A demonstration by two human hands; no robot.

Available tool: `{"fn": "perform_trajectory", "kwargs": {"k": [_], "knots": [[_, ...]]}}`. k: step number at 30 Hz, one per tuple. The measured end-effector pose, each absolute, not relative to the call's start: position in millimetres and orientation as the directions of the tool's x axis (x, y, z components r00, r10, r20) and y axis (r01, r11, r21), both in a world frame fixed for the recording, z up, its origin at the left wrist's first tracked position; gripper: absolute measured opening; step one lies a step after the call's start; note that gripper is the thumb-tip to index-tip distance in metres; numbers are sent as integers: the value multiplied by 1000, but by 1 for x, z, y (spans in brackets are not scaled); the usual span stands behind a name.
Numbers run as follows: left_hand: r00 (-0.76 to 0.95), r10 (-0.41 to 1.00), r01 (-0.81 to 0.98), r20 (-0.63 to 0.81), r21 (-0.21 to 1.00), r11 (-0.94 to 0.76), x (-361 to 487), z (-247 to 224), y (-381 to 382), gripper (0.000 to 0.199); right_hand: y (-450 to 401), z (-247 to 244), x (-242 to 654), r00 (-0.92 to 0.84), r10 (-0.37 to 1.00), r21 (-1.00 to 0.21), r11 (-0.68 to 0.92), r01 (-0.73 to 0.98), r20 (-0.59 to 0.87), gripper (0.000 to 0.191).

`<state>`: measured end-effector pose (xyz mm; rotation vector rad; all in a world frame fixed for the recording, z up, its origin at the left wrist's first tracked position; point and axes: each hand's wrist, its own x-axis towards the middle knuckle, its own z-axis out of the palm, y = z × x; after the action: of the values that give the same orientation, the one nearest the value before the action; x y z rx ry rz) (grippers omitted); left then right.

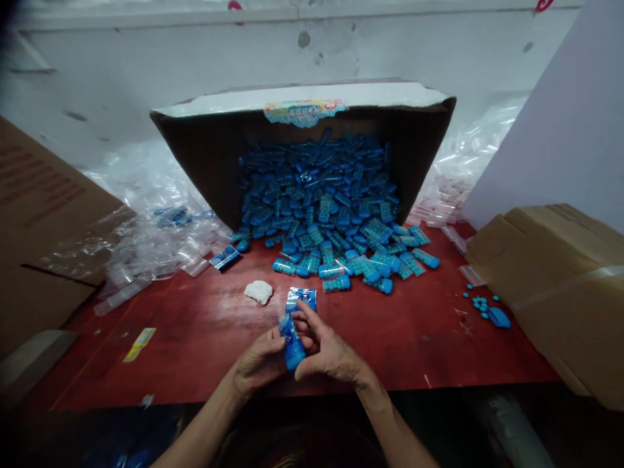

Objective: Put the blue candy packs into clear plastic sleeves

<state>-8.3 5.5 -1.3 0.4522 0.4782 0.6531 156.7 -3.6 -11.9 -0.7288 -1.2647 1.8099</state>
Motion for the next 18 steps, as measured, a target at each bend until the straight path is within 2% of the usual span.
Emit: {"fn": "perform_trajectory", "kwargs": {"k": [3, 8, 12, 18], "knots": [[697, 661, -467, -277, 524, 713, -6, -4, 3, 28, -1, -13, 157, -544, 838, -942, -205, -267, -29, 105], [634, 696, -504, -337, 503, 702, 0, -8, -4, 30, 3, -22, 156, -552, 834, -913, -227, -340, -2, 109], [559, 732, -524, -390, 518, 676, 5, -3, -9, 27, 1, -28, 154, -499, 866, -894, -207, -397, 21, 102], [481, 751, -542, -453, 519, 661, 8, 3, -12, 23, -4, -30, 153, -398, 917, -906, -159, -392, 11, 96]]}}
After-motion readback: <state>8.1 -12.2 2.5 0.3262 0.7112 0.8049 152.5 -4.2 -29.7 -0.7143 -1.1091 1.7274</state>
